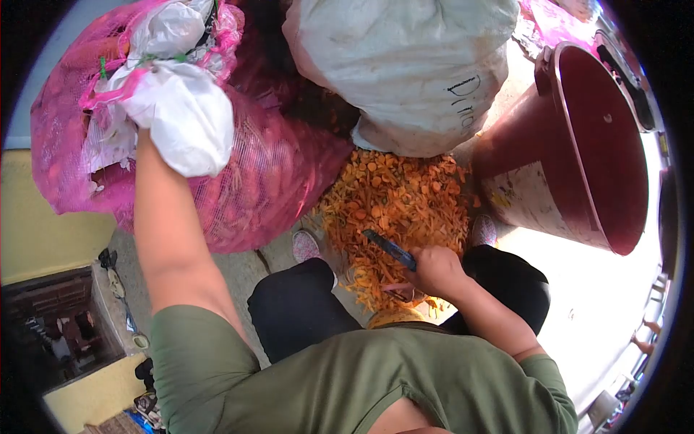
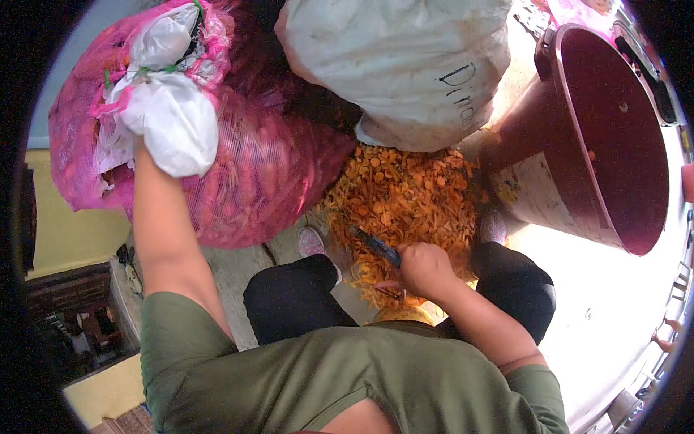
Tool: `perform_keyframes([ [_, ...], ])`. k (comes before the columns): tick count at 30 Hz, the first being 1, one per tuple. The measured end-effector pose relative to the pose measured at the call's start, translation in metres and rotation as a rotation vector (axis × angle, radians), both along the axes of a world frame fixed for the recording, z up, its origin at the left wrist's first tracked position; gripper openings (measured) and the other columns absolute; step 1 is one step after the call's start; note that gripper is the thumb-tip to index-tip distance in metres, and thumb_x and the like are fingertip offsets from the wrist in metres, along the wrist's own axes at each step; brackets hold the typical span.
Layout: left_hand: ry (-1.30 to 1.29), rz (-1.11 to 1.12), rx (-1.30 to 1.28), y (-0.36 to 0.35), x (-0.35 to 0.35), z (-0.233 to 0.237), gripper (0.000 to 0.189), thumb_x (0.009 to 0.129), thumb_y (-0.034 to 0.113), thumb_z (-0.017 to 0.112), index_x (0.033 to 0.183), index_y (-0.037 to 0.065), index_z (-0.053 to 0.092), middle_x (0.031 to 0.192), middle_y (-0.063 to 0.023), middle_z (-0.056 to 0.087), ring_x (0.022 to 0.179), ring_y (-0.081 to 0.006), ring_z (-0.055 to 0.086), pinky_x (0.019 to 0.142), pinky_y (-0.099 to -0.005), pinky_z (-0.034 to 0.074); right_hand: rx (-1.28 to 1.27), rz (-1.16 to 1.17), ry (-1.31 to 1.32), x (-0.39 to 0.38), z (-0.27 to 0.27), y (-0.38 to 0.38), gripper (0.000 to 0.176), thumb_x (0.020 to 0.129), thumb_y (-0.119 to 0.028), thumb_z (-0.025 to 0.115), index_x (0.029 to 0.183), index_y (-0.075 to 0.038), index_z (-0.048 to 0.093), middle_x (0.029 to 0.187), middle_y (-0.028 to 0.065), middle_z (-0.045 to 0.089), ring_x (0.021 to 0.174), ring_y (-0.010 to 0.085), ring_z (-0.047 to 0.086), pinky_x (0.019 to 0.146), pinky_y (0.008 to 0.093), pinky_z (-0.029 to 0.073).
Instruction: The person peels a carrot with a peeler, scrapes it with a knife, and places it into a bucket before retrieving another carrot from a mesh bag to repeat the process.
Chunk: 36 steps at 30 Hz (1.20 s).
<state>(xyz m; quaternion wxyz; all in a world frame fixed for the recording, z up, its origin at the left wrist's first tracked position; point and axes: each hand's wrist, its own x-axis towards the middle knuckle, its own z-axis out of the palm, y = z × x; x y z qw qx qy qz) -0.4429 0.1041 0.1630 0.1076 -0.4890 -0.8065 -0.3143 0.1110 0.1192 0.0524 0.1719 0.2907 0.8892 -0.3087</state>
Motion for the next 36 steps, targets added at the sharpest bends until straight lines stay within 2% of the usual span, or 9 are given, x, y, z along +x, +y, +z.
perform_keyframes([
  [6,-0.014,0.037,0.074,-0.061,0.039,0.012,0.028,0.077,0.024,0.055,0.099,0.006,0.056,0.093,-0.0124,0.059,0.088,-0.026,0.056,0.079,-0.0348,0.045,0.021,0.015,0.003,-0.003,-0.003,-0.004,0.033,0.07,-0.038,0.062,0.077,-0.006,0.057,0.067,0.0152,0.059,0.066,0.0322,0.059,0.059,0.0405,0.048],
  [9,-0.011,0.07,0.129,-0.089,0.068,0.011,0.028,0.077,0.023,0.055,0.099,0.006,0.056,0.093,-0.0121,0.059,0.088,-0.0258,0.056,0.079,-0.0346,0.045,0.027,-0.023,0.016,-0.001,0.0,-0.003,0.027,0.069,-0.032,0.062,0.075,-0.006,0.057,0.064,0.0152,0.058,0.065,0.0327,0.058,0.059,0.0424,0.046],
  [15,-0.026,0.116,0.19,-0.133,0.11,0.016,0.028,0.077,0.023,0.055,0.099,0.006,0.056,0.093,-0.0115,0.059,0.088,-0.0253,0.056,0.078,-0.0343,0.045,0.016,-0.105,-0.007,0.013,0.01,0.014,0.027,0.07,-0.03,0.062,0.078,-0.005,0.058,0.068,0.0172,0.058,0.069,0.0341,0.058,0.062,0.0429,0.045],
  [18,0.003,0.103,0.191,-0.13,0.111,0.023,0.028,0.077,0.023,0.055,0.099,0.006,0.056,0.094,-0.0113,0.059,0.088,-0.025,0.056,0.078,-0.0341,0.045,0.032,-0.155,-0.028,0.015,0.016,0.014,0.027,0.07,-0.03,0.062,0.079,-0.005,0.058,0.068,0.0167,0.058,0.07,0.0339,0.058,0.063,0.0428,0.045],
  [22,0.066,0.074,0.165,-0.113,0.103,0.029,0.027,0.077,0.023,0.056,0.099,0.006,0.056,0.094,-0.0109,0.058,0.088,-0.0247,0.056,0.078,-0.0339,0.045,0.002,-0.095,0.009,0.02,0.015,0.01,0.027,0.07,-0.03,0.062,0.081,-0.005,0.058,0.07,0.0165,0.058,0.07,0.0334,0.058,0.063,0.0423,0.046],
  [29,0.331,-0.045,0.042,-0.032,0.053,0.041,0.027,0.077,0.022,0.056,0.099,0.006,0.056,0.094,-0.0102,0.058,0.089,-0.0241,0.056,0.078,-0.0335,0.045,0.017,-0.086,0.049,0.022,0.01,0.001,0.028,0.069,-0.029,0.063,0.084,-0.006,0.058,0.073,0.0165,0.058,0.071,0.0329,0.058,0.065,0.0421,0.046],
  [33,0.599,-0.141,-0.129,0.0,0.047,0.039,0.027,0.077,0.022,0.056,0.099,0.006,0.056,0.094,-0.0099,0.058,0.089,-0.0238,0.056,0.078,-0.0332,0.045,0.022,-0.061,0.008,0.018,0.012,-0.001,0.027,0.069,-0.03,0.064,0.082,-0.006,0.057,0.071,0.0159,0.059,0.071,0.033,0.058,0.065,0.0424,0.046],
  [36,0.798,-0.275,-0.421,0.005,0.044,0.051,0.027,0.077,0.022,0.056,0.099,0.006,0.056,0.095,-0.0096,0.058,0.089,-0.0235,0.056,0.078,-0.033,0.045,0.017,-0.062,0.001,0.016,0.015,0.001,0.028,0.069,-0.03,0.064,0.079,-0.006,0.056,0.071,0.0156,0.059,0.071,0.033,0.058,0.065,0.0424,0.046],
])
